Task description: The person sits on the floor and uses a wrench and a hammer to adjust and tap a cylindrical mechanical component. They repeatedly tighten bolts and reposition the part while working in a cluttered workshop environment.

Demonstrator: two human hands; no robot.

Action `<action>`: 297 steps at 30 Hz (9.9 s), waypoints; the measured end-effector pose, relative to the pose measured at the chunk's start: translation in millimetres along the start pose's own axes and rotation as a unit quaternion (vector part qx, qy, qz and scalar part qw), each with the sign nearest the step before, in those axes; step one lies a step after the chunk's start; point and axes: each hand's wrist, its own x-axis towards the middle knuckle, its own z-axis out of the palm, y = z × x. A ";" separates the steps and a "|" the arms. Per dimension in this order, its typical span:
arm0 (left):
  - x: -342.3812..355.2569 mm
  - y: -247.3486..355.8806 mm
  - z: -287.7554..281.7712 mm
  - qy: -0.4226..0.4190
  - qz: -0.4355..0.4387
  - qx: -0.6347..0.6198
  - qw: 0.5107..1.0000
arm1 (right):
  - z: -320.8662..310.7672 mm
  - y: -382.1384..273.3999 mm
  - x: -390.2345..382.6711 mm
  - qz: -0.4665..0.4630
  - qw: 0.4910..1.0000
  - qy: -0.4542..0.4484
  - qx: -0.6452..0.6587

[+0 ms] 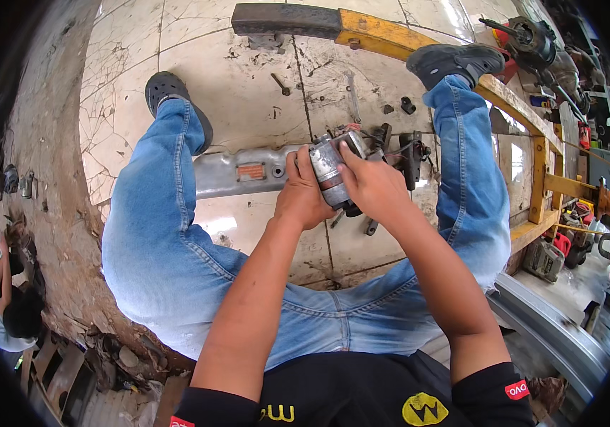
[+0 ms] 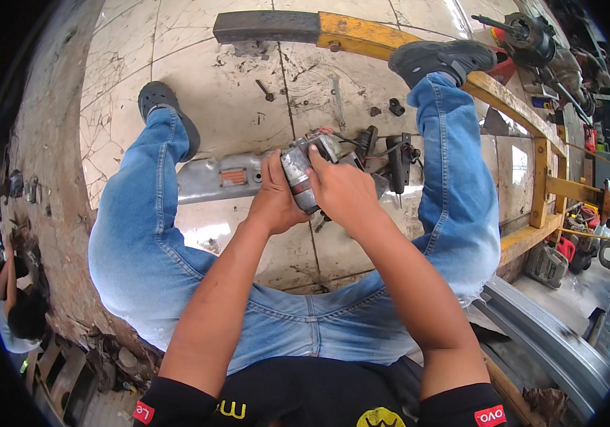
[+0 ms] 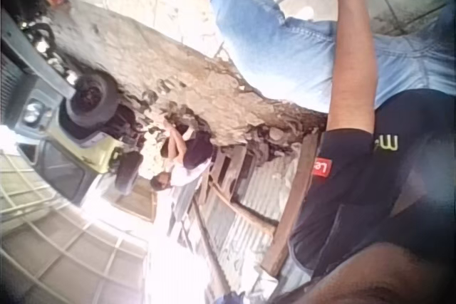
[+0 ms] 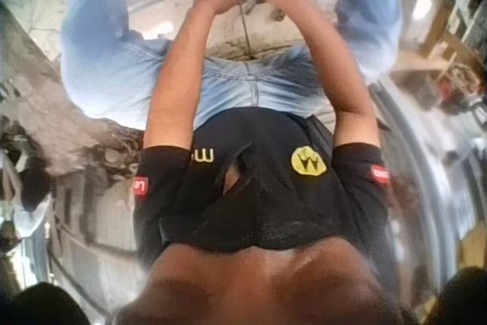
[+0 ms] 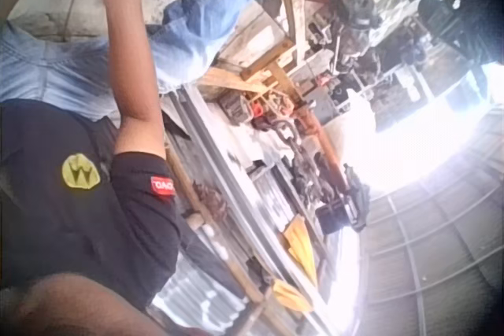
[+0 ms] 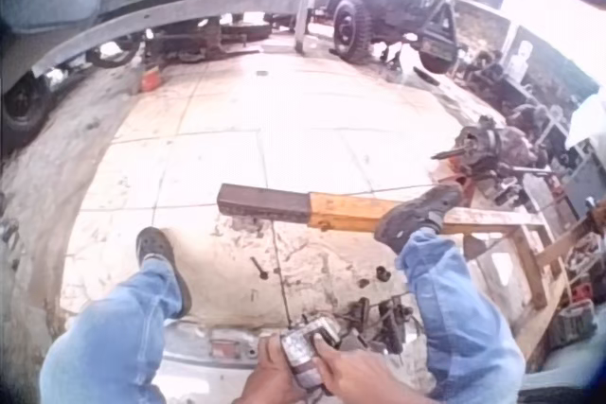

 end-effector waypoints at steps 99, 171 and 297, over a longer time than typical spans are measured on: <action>5.8 4.6 -3.8 0.022 0.003 0.018 1.000 | 24.6 4.3 0.3 -0.053 0.985 0.134 -0.091; 8.7 2.4 -3.3 0.000 -0.010 0.008 1.000 | 7.0 18.2 -3.8 -0.077 0.991 0.094 -0.049; 6.1 4.8 -7.1 -0.015 -0.019 0.010 1.000 | -72.2 3.3 12.9 0.173 0.831 0.087 0.521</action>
